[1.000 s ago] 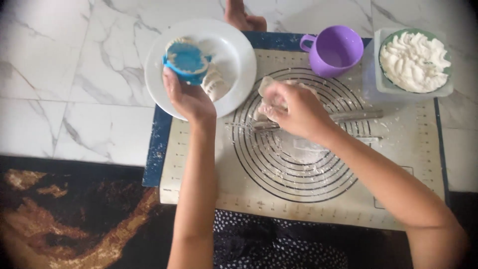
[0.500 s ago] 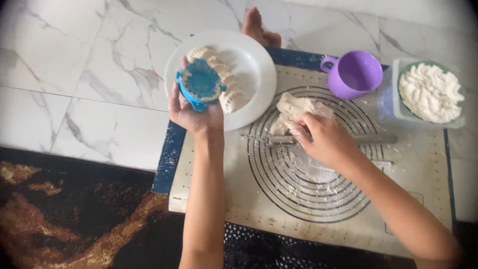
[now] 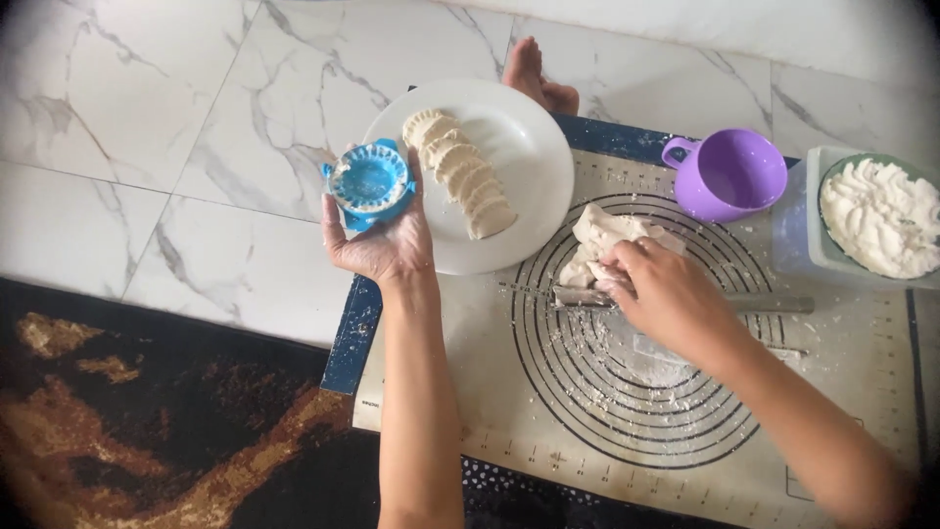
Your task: The person is rolling out small portions of dough using a rolling pin and then using a blue plastic mold to shape them into dumplings, placing the finished ones on a plate.
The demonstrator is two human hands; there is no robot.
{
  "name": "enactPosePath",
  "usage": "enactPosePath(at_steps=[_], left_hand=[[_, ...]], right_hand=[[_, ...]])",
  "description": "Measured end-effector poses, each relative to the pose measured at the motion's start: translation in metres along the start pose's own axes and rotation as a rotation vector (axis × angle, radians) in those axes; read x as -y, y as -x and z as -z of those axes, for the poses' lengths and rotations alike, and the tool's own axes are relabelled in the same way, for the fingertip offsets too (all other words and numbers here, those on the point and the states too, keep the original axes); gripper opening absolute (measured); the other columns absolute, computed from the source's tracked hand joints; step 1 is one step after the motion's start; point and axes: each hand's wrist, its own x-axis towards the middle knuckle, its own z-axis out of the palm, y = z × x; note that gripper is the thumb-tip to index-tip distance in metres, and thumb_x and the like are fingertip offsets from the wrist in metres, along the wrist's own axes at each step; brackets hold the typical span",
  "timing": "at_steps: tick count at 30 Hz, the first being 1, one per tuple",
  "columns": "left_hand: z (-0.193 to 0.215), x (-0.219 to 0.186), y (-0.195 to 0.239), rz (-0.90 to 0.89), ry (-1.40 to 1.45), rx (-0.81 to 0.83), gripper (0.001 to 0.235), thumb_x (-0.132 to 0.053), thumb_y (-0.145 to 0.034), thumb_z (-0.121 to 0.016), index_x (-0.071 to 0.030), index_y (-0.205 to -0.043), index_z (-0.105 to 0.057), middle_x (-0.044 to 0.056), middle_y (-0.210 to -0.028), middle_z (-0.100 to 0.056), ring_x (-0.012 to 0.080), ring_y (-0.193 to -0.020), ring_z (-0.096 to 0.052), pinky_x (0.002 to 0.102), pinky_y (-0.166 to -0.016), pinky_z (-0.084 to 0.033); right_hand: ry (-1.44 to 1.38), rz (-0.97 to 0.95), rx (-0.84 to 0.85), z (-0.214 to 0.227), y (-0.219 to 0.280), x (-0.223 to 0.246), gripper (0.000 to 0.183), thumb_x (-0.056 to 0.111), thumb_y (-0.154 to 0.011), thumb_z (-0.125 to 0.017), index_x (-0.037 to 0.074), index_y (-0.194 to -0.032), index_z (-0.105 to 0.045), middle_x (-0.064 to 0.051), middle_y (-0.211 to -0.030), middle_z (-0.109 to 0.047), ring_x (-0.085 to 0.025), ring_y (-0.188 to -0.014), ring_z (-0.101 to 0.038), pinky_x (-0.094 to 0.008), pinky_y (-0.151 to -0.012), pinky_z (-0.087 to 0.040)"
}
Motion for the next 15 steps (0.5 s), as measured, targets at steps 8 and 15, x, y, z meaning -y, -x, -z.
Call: enactPosePath(at_steps=[8,15], left_hand=[[-0.012,0.014,0.015,0.008,-0.059,-0.023,0.066,-0.027,-0.084,-0.063,-0.016,-0.148,-0.047,0.014,-0.153,-0.047,0.0367,-0.143,-0.044,0.072,-0.114,-0.033],[-0.006,0.019,0.014,0.061,-0.091,0.053,0.045,-0.027,-0.089,-0.059,-0.005,-0.129,-0.054,0.019,-0.130,-0.055,0.0397,-0.124,-0.053,0.067,-0.105,-0.045]], right_hand=[[-0.176,0.032,-0.121,0.030,-0.020,0.008,0.026,-0.002,-0.089,-0.064,-0.003,-0.114,-0.071,-0.026,-0.097,-0.073,-0.034,-0.082,-0.073,-0.037,-0.072,-0.059],[-0.274,0.374,-0.333,0.009,-0.180,0.006,0.007,-0.004,-0.088,-0.066,-0.003,-0.095,-0.068,-0.027,-0.127,-0.064,-0.018,-0.054,-0.058,-0.022,-0.043,-0.049]])
